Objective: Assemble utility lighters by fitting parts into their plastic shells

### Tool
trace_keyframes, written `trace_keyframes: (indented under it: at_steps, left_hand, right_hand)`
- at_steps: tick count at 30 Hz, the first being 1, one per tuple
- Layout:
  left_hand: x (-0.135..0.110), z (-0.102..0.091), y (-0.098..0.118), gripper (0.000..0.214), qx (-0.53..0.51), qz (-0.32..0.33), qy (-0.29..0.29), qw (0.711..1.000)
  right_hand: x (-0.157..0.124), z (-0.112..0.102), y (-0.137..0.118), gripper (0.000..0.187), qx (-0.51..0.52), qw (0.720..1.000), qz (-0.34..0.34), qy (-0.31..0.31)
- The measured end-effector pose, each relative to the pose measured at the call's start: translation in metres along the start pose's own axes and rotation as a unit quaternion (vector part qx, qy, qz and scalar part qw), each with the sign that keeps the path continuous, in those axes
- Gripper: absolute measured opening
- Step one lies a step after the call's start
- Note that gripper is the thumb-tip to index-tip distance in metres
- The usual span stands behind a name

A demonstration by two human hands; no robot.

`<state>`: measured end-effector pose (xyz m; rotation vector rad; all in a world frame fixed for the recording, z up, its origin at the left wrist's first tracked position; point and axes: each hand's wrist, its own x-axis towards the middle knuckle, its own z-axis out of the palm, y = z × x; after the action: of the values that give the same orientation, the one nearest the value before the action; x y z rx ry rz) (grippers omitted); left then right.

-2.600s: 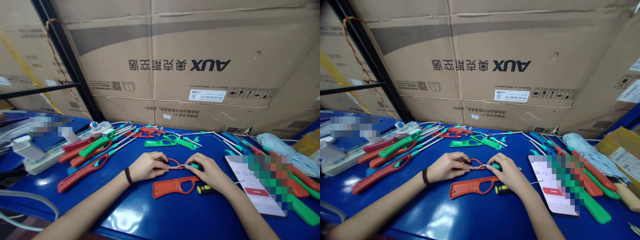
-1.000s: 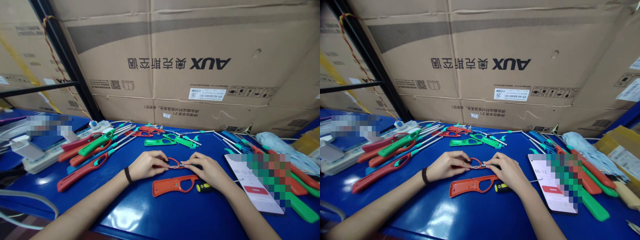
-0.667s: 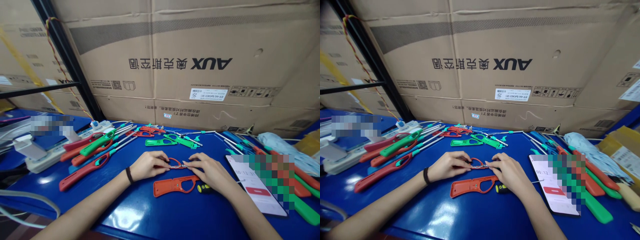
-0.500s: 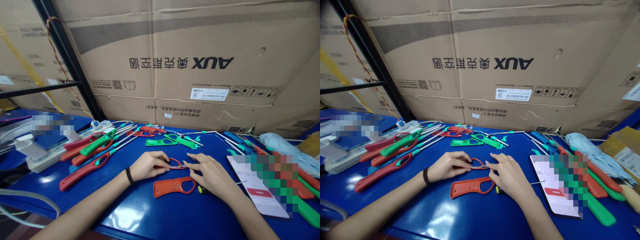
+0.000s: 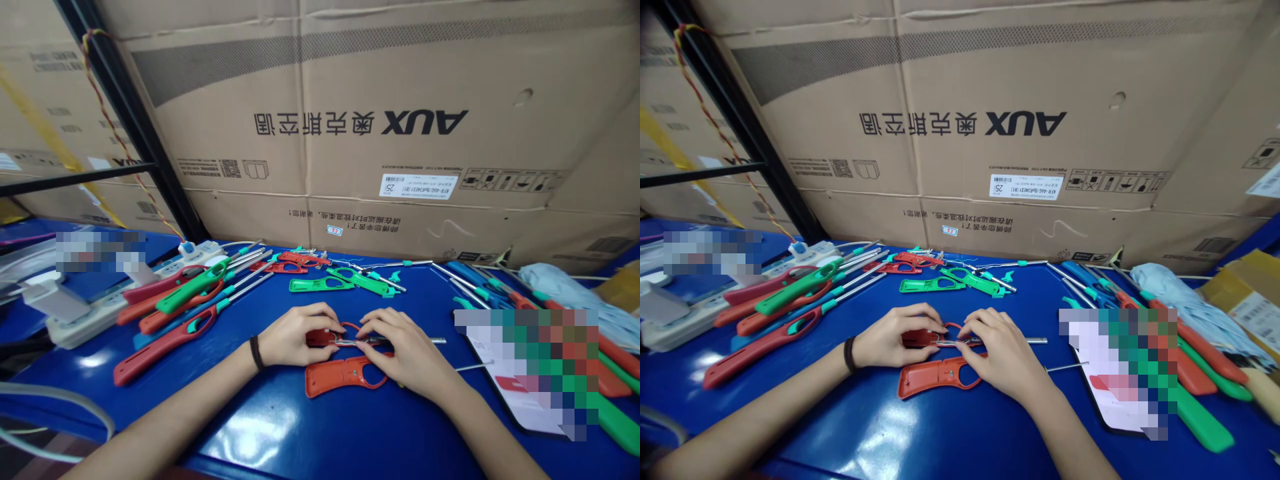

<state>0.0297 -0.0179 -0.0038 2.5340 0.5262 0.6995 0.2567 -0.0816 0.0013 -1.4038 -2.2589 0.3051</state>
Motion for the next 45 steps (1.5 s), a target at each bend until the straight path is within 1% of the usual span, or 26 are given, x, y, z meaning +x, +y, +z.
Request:
trace_keyframes:
  at_steps: [3, 8, 10, 17, 24, 34, 39, 45]
  left_hand:
    - [0.000, 0.001, 0.002, 0.029, -0.014, 0.000, -0.006, 1.000]
    - [0.002, 0.006, 0.003, 0.006, -0.069, -0.010, -0.018, 0.997]
    - [0.002, 0.007, 0.003, 0.001, -0.086, -0.015, -0.019, 0.996]
    - [0.002, 0.008, 0.001, 0.004, -0.096, -0.023, -0.017, 0.995]
    - [0.002, 0.009, 0.000, 0.007, -0.099, -0.020, -0.013, 0.995]
    - [0.003, 0.008, 0.000, 0.010, -0.079, -0.027, -0.009, 0.996]
    - [0.003, 0.007, 0.002, 0.019, -0.059, -0.019, -0.014, 0.998]
    - [0.003, 0.007, 0.003, 0.020, -0.055, -0.013, -0.018, 0.998]
  right_hand:
    - [0.002, 0.002, -0.005, 0.006, 0.021, 1.000, -0.004, -0.005]
    - [0.007, 0.003, -0.012, 0.003, 0.003, 1.000, 0.016, -0.006]
    - [0.007, 0.003, -0.013, 0.001, -0.007, 1.000, 0.023, -0.008]
    - [0.006, 0.004, -0.013, 0.005, 0.005, 0.999, 0.039, -0.030]
    - [0.006, 0.006, -0.007, 0.012, 0.050, 0.998, 0.034, -0.019]
    - [0.004, 0.007, -0.003, 0.011, 0.083, 0.995, 0.048, -0.034]
    - [0.004, 0.006, -0.004, 0.011, 0.092, 0.994, 0.052, -0.039]
    - [0.005, 0.003, -0.009, 0.010, 0.070, 0.995, 0.051, -0.048]
